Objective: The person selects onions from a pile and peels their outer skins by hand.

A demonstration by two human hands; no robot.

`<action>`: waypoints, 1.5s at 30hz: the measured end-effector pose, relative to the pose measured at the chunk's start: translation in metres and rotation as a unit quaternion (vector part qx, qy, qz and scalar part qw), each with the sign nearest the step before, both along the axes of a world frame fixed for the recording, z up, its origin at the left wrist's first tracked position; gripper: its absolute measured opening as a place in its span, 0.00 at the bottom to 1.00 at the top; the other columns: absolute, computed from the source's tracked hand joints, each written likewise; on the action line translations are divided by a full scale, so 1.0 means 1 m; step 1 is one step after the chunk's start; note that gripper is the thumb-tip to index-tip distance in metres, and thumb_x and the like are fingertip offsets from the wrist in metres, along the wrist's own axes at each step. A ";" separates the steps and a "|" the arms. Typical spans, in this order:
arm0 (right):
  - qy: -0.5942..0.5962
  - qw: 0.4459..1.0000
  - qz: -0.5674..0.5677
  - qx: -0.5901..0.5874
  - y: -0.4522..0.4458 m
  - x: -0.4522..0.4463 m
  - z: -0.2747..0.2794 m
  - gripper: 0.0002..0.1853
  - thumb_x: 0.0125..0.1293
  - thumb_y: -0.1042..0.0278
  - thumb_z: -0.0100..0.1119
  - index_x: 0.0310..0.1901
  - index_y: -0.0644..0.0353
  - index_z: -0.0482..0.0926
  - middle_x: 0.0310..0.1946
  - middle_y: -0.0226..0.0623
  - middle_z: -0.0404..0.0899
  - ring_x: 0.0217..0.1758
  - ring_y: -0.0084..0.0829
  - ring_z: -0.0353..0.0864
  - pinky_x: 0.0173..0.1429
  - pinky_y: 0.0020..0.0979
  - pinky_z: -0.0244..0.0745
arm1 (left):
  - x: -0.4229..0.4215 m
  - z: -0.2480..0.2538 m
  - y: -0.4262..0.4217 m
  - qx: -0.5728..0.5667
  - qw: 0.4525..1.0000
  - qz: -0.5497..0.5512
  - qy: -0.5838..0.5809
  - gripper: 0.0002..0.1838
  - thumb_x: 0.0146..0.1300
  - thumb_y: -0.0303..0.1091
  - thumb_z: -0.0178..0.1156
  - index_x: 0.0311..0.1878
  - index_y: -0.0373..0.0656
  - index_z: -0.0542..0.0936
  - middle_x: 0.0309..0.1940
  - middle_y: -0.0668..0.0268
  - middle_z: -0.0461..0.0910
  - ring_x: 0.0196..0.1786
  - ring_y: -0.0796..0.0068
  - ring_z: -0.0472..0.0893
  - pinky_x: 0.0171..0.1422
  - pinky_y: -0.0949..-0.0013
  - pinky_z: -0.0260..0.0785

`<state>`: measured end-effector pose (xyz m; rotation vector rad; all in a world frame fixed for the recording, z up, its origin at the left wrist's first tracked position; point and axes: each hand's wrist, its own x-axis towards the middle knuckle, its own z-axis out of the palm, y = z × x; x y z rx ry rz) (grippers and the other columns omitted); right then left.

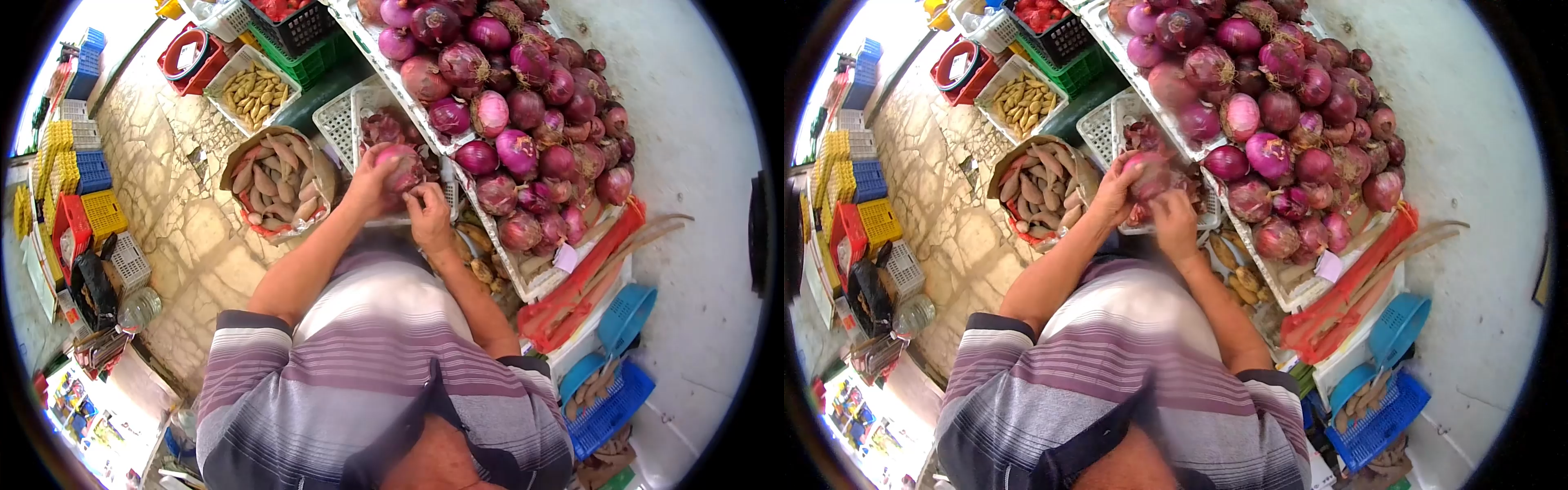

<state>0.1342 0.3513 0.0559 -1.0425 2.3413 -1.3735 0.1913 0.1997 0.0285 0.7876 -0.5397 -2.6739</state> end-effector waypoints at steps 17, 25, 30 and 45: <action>0.039 0.999 -0.006 -0.011 -0.007 -0.024 0.037 0.07 0.66 0.75 0.65 0.44 0.64 0.82 0.43 0.46 0.79 0.49 0.49 0.80 0.55 0.43 0.76 | -0.001 0.021 0.000 0.075 0.995 -0.067 -0.018 0.17 0.78 0.36 0.54 0.65 0.44 0.74 0.58 0.59 0.81 0.60 0.59 0.81 0.64 0.44 0.77; 0.058 0.995 0.002 0.076 -0.006 -0.022 0.025 0.05 0.70 0.74 0.58 0.44 0.64 0.79 0.42 0.49 0.80 0.48 0.54 0.80 0.53 0.48 0.75 | 0.000 0.005 0.008 0.039 0.999 -0.009 -0.033 0.18 0.76 0.31 0.57 0.66 0.43 0.72 0.58 0.58 0.81 0.58 0.60 0.83 0.62 0.51 0.80; 0.004 0.998 0.011 0.066 0.001 -0.006 0.022 0.08 0.72 0.71 0.57 0.46 0.65 0.80 0.44 0.52 0.81 0.49 0.56 0.79 0.56 0.50 0.74 | -0.004 0.016 0.008 0.039 0.999 0.000 -0.010 0.18 0.76 0.30 0.57 0.66 0.41 0.71 0.58 0.56 0.81 0.57 0.62 0.83 0.61 0.55 0.80; 0.019 0.996 -0.088 0.006 -0.013 -0.005 0.022 0.12 0.63 0.70 0.70 0.45 0.63 0.80 0.43 0.46 0.80 0.45 0.49 0.81 0.52 0.43 0.77 | -0.008 0.011 0.015 -0.021 0.998 0.057 -0.016 0.24 0.74 0.26 0.57 0.70 0.40 0.65 0.60 0.53 0.76 0.58 0.59 0.82 0.60 0.56 0.81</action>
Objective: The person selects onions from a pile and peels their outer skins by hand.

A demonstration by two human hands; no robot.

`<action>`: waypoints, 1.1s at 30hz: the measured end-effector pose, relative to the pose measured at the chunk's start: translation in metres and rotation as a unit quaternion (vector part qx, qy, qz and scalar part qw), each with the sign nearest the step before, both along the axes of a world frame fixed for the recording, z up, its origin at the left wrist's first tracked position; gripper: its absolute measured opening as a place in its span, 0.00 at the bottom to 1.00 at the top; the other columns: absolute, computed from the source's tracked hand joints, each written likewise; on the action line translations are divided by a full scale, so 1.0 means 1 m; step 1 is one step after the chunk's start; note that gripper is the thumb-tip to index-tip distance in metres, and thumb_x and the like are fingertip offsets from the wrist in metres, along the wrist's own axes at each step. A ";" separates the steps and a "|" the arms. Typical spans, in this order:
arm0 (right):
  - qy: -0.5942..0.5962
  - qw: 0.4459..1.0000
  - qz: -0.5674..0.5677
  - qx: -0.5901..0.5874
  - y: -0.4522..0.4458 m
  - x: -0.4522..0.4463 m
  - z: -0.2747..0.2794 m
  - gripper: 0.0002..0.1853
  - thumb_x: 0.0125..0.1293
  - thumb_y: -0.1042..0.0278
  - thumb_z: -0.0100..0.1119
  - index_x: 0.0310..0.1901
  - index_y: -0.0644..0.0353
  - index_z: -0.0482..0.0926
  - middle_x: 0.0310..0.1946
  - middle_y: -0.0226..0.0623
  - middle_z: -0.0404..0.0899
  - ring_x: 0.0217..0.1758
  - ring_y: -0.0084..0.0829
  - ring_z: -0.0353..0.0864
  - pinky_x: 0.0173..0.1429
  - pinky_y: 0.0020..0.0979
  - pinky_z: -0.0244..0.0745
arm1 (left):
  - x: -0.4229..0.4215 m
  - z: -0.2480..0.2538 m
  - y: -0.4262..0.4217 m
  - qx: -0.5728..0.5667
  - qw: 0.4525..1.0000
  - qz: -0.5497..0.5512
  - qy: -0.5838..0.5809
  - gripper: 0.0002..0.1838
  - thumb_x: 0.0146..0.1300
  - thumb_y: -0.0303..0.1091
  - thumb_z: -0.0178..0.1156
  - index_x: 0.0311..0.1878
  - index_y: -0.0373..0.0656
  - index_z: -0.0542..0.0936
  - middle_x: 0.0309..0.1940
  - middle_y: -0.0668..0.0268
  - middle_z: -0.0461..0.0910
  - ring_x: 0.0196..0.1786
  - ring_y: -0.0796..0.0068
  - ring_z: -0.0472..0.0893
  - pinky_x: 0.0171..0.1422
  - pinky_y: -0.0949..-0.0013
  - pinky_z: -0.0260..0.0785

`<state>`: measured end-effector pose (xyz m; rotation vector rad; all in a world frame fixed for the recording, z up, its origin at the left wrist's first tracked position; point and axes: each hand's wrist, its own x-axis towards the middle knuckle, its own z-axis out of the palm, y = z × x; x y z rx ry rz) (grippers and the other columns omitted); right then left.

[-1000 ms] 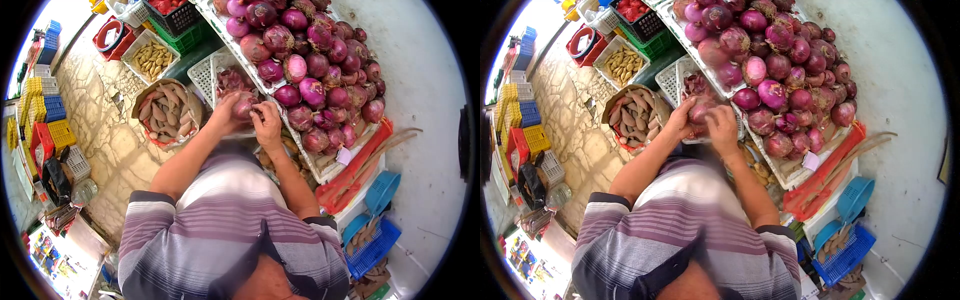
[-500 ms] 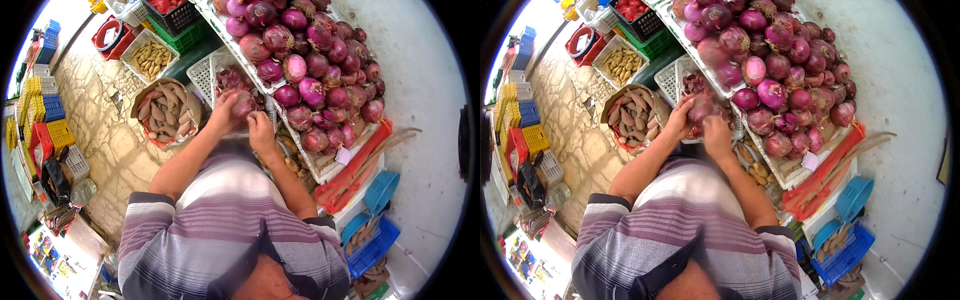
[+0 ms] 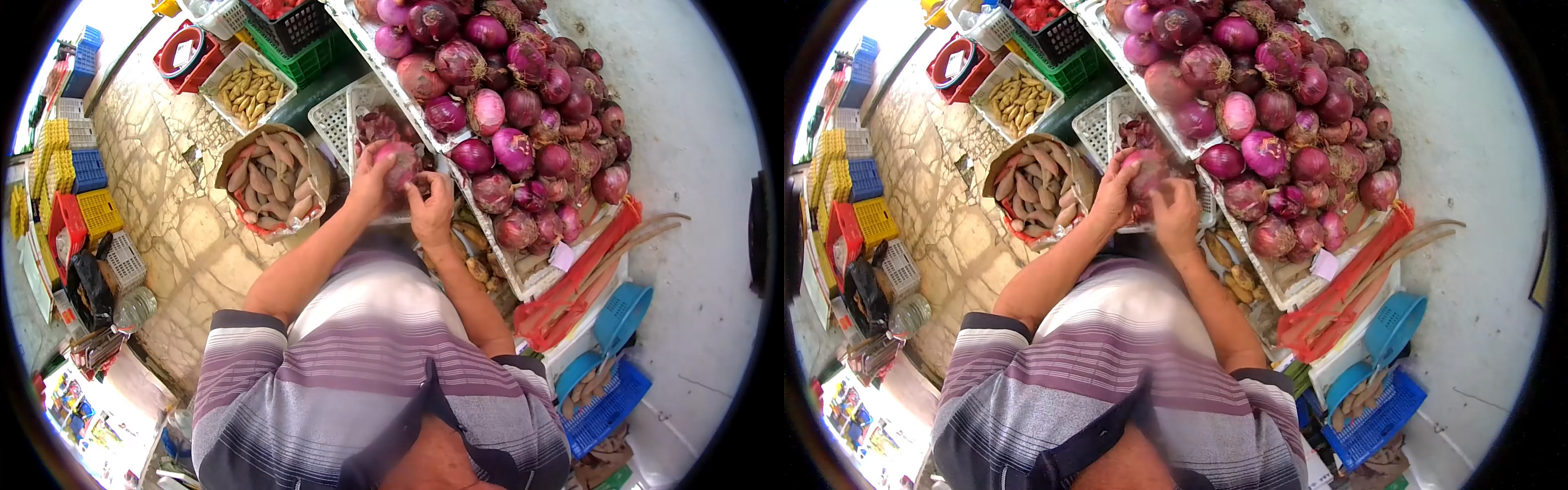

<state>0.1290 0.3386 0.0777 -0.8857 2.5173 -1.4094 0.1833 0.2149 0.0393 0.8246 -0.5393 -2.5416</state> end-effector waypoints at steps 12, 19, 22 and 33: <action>0.012 0.999 0.030 0.016 0.011 -0.008 -0.003 0.24 0.69 0.67 0.68 0.62 0.67 0.77 0.58 0.48 0.78 0.59 0.42 0.79 0.65 0.37 0.74 | 0.004 0.005 -0.001 -0.068 0.996 -0.061 -0.014 0.19 0.80 0.33 0.50 0.69 0.39 0.72 0.60 0.57 0.79 0.60 0.67 0.80 0.65 0.64 0.76; -0.043 0.997 0.063 -0.006 0.003 -0.007 0.013 0.25 0.68 0.65 0.68 0.64 0.66 0.79 0.67 0.52 0.74 0.70 0.49 0.73 0.74 0.42 0.67 | 0.006 -0.003 -0.004 -0.120 0.990 -0.067 -0.032 0.18 0.82 0.38 0.51 0.64 0.35 0.78 0.57 0.57 0.82 0.57 0.70 0.81 0.63 0.67 0.76; -0.016 0.998 0.037 -0.040 0.002 -0.001 0.008 0.18 0.68 0.68 0.68 0.56 0.66 0.82 0.60 0.50 0.77 0.63 0.47 0.77 0.70 0.41 0.70 | 0.002 -0.003 -0.001 -0.046 0.995 -0.076 -0.046 0.18 0.80 0.38 0.54 0.63 0.35 0.78 0.53 0.58 0.84 0.53 0.71 0.83 0.60 0.68 0.78; -0.282 0.945 0.026 -0.161 0.014 -0.013 -0.021 0.20 0.76 0.66 0.61 0.62 0.70 0.77 0.60 0.46 0.79 0.65 0.38 0.77 0.70 0.35 0.70 | 0.007 0.016 -0.012 0.081 0.982 -0.162 -0.047 0.18 0.79 0.42 0.54 0.64 0.43 0.76 0.58 0.59 0.79 0.57 0.64 0.81 0.57 0.58 0.79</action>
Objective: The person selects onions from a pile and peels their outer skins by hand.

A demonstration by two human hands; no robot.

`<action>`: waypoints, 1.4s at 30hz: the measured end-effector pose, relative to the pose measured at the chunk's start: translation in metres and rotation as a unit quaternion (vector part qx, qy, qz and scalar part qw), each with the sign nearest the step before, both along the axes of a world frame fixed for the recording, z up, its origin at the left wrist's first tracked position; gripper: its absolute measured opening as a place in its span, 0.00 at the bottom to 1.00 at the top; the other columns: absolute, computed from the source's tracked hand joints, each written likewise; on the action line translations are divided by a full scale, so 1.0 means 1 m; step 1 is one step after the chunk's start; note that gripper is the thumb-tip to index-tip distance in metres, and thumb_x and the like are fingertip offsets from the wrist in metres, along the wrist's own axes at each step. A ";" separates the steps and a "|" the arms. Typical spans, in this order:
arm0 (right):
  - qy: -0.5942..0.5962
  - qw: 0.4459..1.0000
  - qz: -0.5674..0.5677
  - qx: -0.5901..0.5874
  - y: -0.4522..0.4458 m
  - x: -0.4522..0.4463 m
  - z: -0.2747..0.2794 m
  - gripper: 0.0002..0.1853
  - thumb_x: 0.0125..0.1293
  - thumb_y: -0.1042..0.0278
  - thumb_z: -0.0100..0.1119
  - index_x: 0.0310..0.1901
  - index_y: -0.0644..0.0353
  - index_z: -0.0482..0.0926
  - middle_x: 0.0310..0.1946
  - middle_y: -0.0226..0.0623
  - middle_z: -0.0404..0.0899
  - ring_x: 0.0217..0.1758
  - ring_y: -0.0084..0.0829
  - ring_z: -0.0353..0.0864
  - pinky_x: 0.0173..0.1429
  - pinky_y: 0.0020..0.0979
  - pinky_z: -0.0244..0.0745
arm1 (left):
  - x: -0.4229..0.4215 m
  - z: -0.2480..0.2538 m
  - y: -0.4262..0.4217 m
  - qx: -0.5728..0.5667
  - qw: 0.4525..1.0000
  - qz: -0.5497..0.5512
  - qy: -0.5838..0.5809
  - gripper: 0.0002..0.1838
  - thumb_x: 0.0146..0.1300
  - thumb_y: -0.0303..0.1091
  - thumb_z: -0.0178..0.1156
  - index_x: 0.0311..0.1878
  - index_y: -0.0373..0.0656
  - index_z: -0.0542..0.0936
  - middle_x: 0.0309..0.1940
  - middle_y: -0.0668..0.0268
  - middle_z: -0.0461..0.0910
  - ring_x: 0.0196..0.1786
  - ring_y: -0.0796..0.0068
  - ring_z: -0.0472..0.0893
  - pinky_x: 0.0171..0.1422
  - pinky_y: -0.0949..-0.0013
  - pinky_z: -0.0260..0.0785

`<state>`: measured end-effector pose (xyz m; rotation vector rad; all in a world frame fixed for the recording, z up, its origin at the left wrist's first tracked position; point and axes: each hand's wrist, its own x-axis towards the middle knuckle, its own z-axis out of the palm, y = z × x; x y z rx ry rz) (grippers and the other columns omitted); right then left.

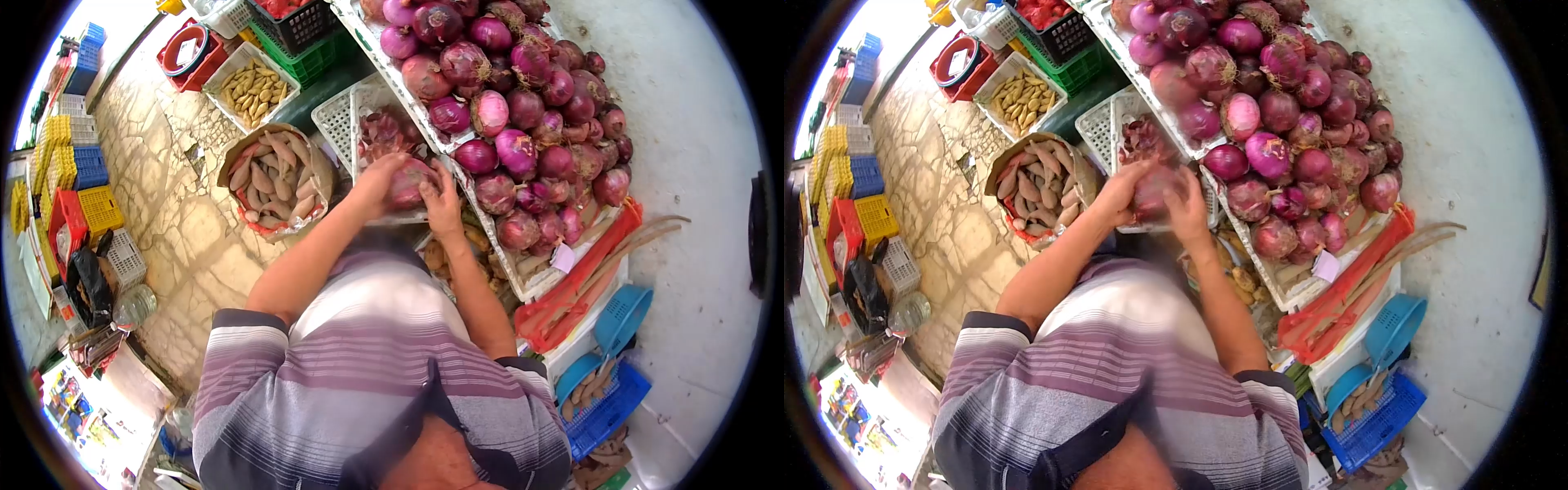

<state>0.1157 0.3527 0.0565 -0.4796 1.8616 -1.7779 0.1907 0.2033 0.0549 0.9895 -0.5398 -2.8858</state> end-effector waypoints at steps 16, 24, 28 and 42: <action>-0.267 0.953 0.100 0.101 0.010 -0.022 0.008 0.30 0.81 0.38 0.43 0.70 0.54 0.70 0.60 0.42 0.80 0.54 0.38 0.86 0.48 0.36 0.85 | 0.014 -0.009 -0.005 -0.314 0.938 -0.117 0.091 0.22 0.82 0.41 0.49 0.71 0.41 0.71 0.66 0.61 0.74 0.69 0.71 0.72 0.76 0.66 0.62; 0.091 0.964 0.151 0.198 0.004 -0.002 0.040 0.34 0.73 0.53 0.61 0.74 0.63 0.65 0.68 0.56 0.73 0.71 0.50 0.74 0.74 0.43 0.67 | 0.009 -0.026 0.004 -0.288 0.955 -0.051 0.048 0.20 0.82 0.42 0.43 0.62 0.41 0.78 0.59 0.62 0.79 0.60 0.70 0.77 0.68 0.65 0.71; 0.091 0.978 0.113 0.147 0.008 0.001 0.028 0.32 0.72 0.59 0.62 0.73 0.64 0.67 0.66 0.56 0.75 0.70 0.49 0.75 0.74 0.42 0.68 | 0.004 -0.016 0.010 -0.187 0.980 -0.046 0.056 0.19 0.82 0.42 0.47 0.62 0.41 0.78 0.55 0.64 0.79 0.57 0.71 0.78 0.66 0.65 0.72; -0.039 0.990 -0.008 0.134 0.008 -0.013 -0.009 0.15 0.77 0.67 0.50 0.49 0.73 0.81 0.44 0.48 0.85 0.48 0.38 0.81 0.57 0.36 0.73 | 0.006 -0.006 0.025 0.066 0.997 -0.012 -0.042 0.19 0.79 0.50 0.50 0.61 0.48 0.77 0.54 0.62 0.81 0.58 0.61 0.81 0.66 0.45 0.73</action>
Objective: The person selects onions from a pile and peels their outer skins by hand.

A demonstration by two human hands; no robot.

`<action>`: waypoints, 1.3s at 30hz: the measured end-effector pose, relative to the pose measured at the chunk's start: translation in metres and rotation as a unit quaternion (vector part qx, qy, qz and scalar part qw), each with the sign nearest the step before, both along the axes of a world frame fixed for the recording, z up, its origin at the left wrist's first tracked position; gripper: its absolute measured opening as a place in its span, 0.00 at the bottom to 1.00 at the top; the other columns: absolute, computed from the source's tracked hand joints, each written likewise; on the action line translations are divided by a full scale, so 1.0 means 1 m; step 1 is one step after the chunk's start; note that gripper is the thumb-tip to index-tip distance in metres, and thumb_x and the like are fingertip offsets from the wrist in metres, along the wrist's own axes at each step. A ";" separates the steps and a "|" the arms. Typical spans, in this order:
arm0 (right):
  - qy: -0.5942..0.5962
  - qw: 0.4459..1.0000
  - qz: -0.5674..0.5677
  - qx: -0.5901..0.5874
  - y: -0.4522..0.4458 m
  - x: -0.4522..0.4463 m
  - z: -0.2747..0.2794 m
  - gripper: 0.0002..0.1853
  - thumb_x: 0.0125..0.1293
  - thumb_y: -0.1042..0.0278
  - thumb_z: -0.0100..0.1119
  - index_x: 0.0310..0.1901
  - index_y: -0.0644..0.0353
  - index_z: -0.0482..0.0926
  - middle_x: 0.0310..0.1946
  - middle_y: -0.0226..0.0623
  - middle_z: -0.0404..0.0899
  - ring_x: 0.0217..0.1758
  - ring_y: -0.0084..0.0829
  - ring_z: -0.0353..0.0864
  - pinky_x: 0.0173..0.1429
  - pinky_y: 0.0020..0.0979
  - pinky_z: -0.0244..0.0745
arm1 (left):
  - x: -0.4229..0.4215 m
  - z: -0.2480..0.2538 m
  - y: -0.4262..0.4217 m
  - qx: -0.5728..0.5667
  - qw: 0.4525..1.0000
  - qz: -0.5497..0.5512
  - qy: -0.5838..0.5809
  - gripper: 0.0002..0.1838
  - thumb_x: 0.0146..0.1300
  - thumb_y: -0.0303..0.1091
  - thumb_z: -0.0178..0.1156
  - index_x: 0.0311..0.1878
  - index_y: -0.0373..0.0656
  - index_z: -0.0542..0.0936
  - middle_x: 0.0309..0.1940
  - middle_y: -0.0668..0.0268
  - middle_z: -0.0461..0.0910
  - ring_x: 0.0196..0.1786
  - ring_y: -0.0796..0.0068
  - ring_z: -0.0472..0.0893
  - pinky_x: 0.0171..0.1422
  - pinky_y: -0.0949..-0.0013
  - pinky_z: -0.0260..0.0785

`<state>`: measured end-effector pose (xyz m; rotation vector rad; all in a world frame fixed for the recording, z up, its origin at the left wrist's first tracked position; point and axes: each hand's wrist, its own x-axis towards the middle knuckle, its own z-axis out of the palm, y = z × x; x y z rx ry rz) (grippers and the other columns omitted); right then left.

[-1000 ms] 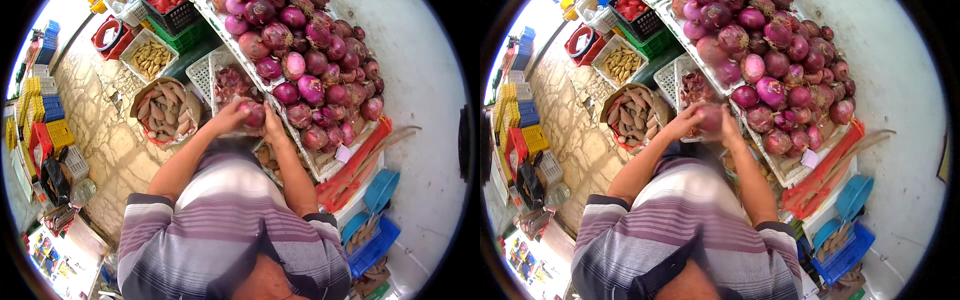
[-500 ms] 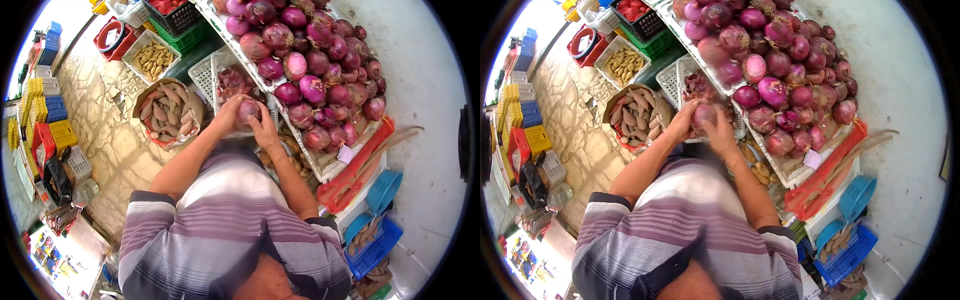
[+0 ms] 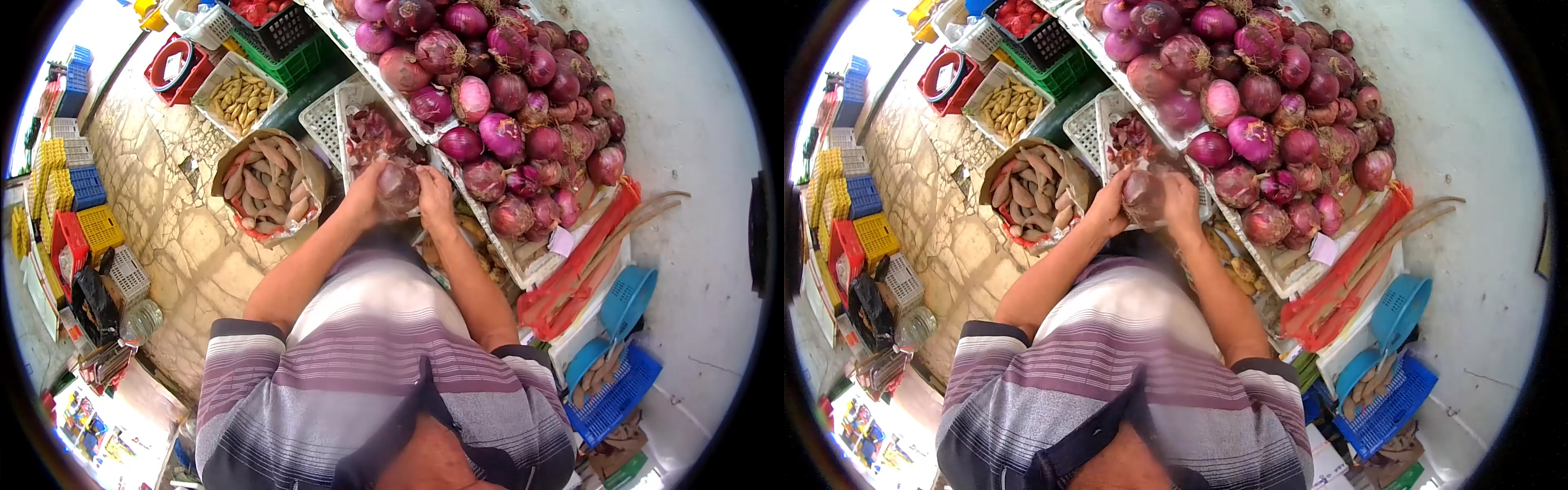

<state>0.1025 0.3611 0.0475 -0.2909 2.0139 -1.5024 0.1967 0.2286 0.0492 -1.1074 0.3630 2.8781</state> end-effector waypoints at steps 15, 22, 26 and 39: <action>0.249 0.957 0.151 0.018 0.005 0.023 0.038 0.40 0.58 0.58 0.77 0.70 0.65 0.70 0.65 0.53 0.75 0.69 0.50 0.75 0.73 0.43 0.70 | -0.004 0.000 -0.004 -0.065 0.997 -0.032 -0.028 0.15 0.79 0.42 0.54 0.55 0.41 0.79 0.48 0.60 0.84 0.50 0.64 0.85 0.56 0.56 0.81; 0.280 0.954 0.091 -0.055 0.016 0.025 0.039 0.45 0.54 0.60 0.80 0.70 0.64 0.66 0.64 0.53 0.73 0.68 0.49 0.74 0.73 0.44 0.68 | -0.008 0.018 0.000 -0.206 0.976 -0.011 0.065 0.15 0.79 0.34 0.54 0.58 0.34 0.81 0.52 0.58 0.83 0.54 0.67 0.83 0.63 0.62 0.77; 0.291 0.950 0.086 -0.076 0.023 0.022 0.056 0.49 0.48 0.66 0.83 0.71 0.65 0.65 0.67 0.52 0.70 0.71 0.49 0.72 0.76 0.43 0.66 | -0.011 0.049 -0.003 -0.296 0.945 -0.027 0.137 0.17 0.81 0.34 0.50 0.59 0.31 0.79 0.57 0.57 0.82 0.56 0.68 0.82 0.66 0.61 0.76; 0.328 0.936 0.093 -0.089 0.032 0.014 0.062 0.49 0.48 0.70 0.82 0.72 0.64 0.65 0.69 0.51 0.71 0.73 0.50 0.70 0.77 0.45 0.66 | 0.000 0.075 -0.018 -0.391 0.905 -0.141 0.094 0.18 0.76 0.32 0.61 0.65 0.36 0.78 0.65 0.60 0.80 0.62 0.71 0.80 0.68 0.66 0.74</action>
